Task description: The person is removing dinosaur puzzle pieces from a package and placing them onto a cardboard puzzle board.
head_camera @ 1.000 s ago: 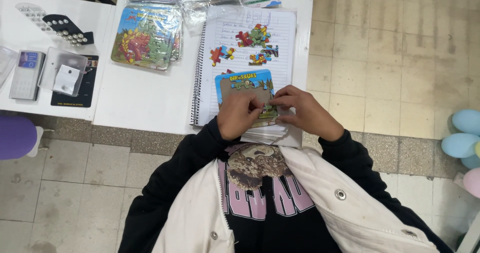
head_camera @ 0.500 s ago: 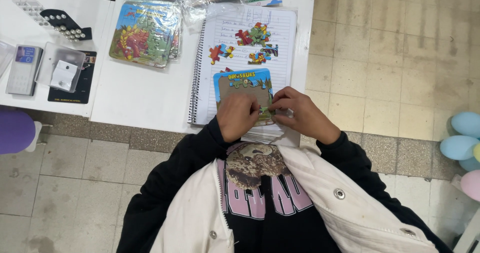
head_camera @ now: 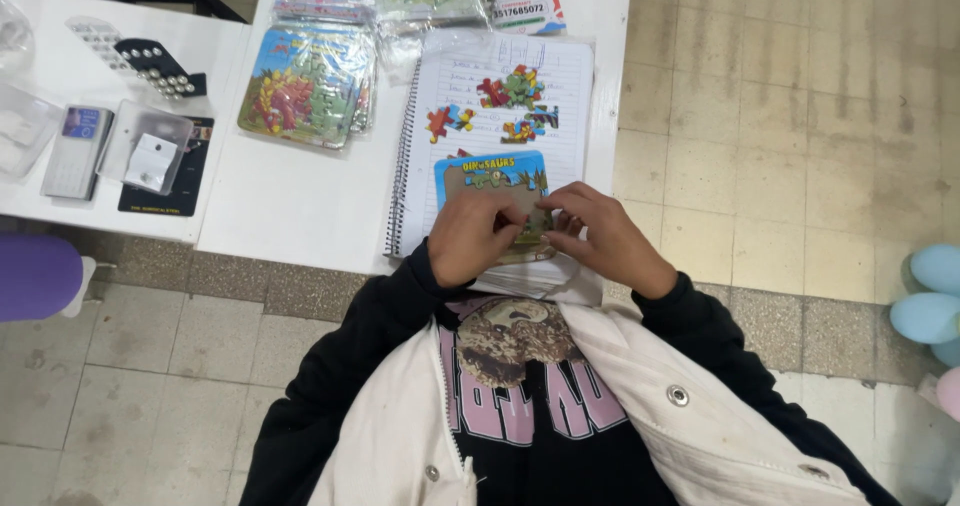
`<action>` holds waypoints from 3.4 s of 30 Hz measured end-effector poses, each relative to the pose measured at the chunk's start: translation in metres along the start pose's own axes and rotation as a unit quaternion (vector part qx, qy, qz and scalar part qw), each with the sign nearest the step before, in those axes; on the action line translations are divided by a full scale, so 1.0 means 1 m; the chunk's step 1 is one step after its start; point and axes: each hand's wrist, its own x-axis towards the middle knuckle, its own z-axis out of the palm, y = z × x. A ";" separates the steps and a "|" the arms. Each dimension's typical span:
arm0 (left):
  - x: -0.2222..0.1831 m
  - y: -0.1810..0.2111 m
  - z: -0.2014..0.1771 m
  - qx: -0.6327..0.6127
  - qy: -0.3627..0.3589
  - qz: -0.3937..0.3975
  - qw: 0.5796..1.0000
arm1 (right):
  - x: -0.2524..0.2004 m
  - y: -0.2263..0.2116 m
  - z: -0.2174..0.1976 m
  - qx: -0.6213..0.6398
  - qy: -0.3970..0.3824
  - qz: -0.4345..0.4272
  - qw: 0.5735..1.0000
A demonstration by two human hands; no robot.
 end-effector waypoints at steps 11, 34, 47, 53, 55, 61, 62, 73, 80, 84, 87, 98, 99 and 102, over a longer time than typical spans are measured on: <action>0.018 -0.071 -0.014 -0.364 0.208 -0.040 0.907 | 0.056 0.049 -0.013 0.211 0.112 0.072 0.968; 0.022 -0.097 -0.047 -0.771 0.237 -0.121 0.578 | 0.162 0.071 -0.008 0.022 0.108 0.067 0.992; 0.021 -0.056 -0.045 0.029 0.154 -0.089 0.984 | 0.133 0.023 -0.020 -0.159 -0.014 0.011 0.987; 0.028 -0.066 -0.048 0.188 0.150 -0.020 0.970 | 0.125 0.012 -0.009 -0.181 -0.004 -0.082 0.980; 0.028 -0.065 -0.050 0.195 0.130 -0.012 0.972 | 0.116 0.011 -0.004 -0.165 -0.047 -0.119 0.978; 0.031 -0.063 -0.056 0.178 0.073 0.034 0.981 | 0.097 0.013 0.001 -0.153 -0.073 -0.121 0.978; 0.034 -0.063 -0.055 0.173 0.070 0.026 0.982 | 0.095 0.011 0.001 -0.148 -0.077 -0.121 0.978; 0.044 -0.075 -0.037 0.179 0.032 -0.030 0.983 | 0.077 0.001 0.009 -0.149 -0.025 -0.146 0.978; 0.040 -0.059 -0.049 0.158 0.027 -0.029 0.987 | 0.072 0.002 0.020 -0.200 -0.022 -0.133 0.971; 0.042 -0.067 -0.045 0.173 0.020 -0.054 0.983 | 0.067 -0.010 0.028 -0.267 -0.002 -0.213 0.940; 0.040 -0.075 -0.036 0.169 0.047 -0.054 0.983 | 0.061 -0.008 0.035 -0.303 0.002 -0.203 0.931; 0.042 -0.081 -0.030 0.205 0.075 -0.021 0.976 | 0.048 -0.002 0.042 -0.323 0.032 -0.178 0.929; 0.043 -0.078 -0.032 0.195 0.071 -0.020 0.978 | 0.047 -0.001 0.040 -0.328 0.032 -0.169 0.929; 0.046 -0.088 -0.032 0.152 0.092 -0.011 0.984 | 0.049 0.002 0.035 -0.340 0.042 -0.159 0.926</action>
